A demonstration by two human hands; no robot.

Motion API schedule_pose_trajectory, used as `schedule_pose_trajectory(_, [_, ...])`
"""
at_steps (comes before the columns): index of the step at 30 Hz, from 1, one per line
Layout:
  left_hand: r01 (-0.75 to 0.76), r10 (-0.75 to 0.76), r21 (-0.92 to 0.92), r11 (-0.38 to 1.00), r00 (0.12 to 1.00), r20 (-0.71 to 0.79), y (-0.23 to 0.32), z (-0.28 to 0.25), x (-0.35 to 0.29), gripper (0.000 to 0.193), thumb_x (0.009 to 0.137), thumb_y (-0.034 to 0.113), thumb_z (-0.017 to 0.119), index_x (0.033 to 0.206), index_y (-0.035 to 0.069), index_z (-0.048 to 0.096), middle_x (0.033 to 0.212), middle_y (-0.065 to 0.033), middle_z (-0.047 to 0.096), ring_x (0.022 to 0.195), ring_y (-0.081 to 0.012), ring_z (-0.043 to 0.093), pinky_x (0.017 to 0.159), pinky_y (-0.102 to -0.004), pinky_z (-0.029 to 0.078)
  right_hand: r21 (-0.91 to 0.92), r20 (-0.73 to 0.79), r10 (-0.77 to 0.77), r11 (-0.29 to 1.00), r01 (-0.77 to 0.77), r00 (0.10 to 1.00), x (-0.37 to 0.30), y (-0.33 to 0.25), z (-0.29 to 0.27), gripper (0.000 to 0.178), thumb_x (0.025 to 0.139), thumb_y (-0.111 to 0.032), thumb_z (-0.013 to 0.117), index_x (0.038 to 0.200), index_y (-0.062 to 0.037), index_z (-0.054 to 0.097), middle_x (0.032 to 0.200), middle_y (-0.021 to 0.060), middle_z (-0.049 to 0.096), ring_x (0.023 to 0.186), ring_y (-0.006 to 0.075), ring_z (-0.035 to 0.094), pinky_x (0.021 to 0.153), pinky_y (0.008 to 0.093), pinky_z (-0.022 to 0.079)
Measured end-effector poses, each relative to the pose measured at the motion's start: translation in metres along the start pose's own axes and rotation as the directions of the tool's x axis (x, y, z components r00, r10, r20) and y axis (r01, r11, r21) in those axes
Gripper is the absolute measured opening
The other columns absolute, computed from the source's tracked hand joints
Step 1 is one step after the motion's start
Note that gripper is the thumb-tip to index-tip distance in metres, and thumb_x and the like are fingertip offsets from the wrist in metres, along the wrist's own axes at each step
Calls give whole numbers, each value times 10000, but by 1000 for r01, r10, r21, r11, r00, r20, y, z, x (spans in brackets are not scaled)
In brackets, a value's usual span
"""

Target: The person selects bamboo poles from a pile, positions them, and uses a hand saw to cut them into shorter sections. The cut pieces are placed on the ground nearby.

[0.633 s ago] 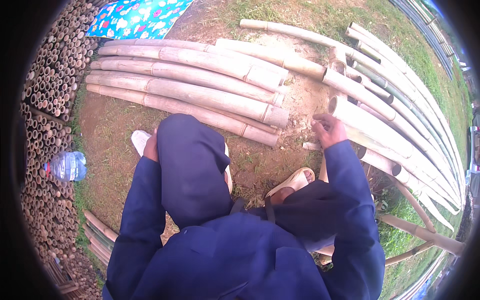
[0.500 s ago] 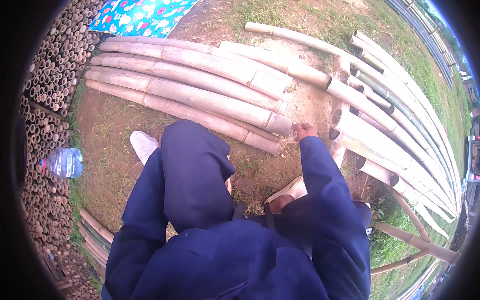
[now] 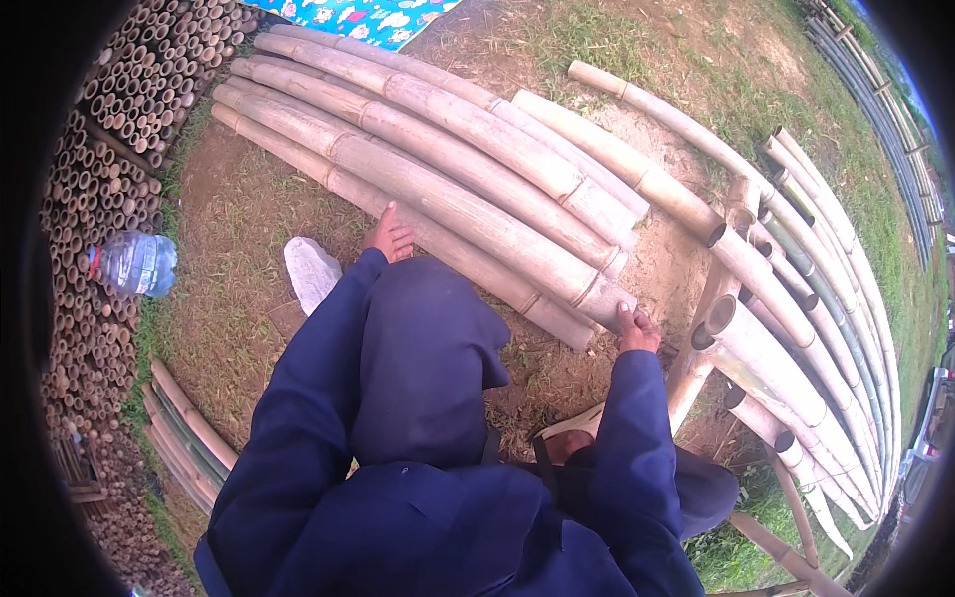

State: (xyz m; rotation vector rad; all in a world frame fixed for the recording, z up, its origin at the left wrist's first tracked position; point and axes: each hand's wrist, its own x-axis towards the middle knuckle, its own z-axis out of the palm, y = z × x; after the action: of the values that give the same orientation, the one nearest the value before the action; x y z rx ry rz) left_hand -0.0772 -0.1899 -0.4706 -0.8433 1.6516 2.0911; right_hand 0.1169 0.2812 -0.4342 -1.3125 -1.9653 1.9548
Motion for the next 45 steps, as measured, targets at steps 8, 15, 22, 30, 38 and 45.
schedule_pose_trajectory(8, [69,-74,-336,939,997,-3,20,-3,-11,1399,710,886,714,1600,-91,256,1601,-279,375,1444,-407,423,1200,-499,338,48,50,-66,997,64,997,-96,26,-3,307,971,-244,792,754,-101,629,584,-49,472,460,66,367,442,270,277])
schedule_pose_trajectory(15, [-7,-21,-120,993,973,-231,14,-2,16,1111,673,548,954,1486,-33,469,1285,-143,652,1095,-269,655,886,-423,561,43,151,-201,980,197,968,-115,46,-5,232,1002,-224,760,831,-86,686,687,-34,591,526,53,438,485,255,329])
schedule_pose_trajectory(22, [-148,69,-325,934,968,-243,-2,28,-15,1030,653,391,949,1435,-91,482,1305,-189,640,1127,-275,645,969,-446,542,104,108,-269,960,259,957,-94,82,-29,199,982,-230,791,909,-53,737,688,-48,604,540,44,435,502,248,342])
schedule_pose_trajectory(30, [56,-97,-197,979,974,-205,4,-39,-18,1105,688,588,909,1491,-27,463,1376,-216,594,1220,-314,606,1032,-479,506,-35,212,-197,977,209,957,-102,95,16,232,944,-254,831,917,-27,792,744,-25,674,654,64,514,625,270,408])
schedule_pose_trajectory(38, [-305,368,316,898,915,-164,5,-53,-45,945,887,483,816,1463,-165,440,1285,-197,667,1209,-266,620,1025,-327,477,-361,33,128,926,-108,991,-60,137,47,408,865,-420,869,865,-18,800,710,15,668,668,119,549,659,334,457])
schedule_pose_trajectory(45, [-196,183,174,965,979,84,-45,-139,-87,773,1013,443,656,1508,-108,434,1389,-175,622,1275,-237,591,1090,-339,443,-366,173,189,924,-116,967,-59,132,54,448,856,-450,874,818,-16,771,633,24,615,580,129,537,580,345,449])
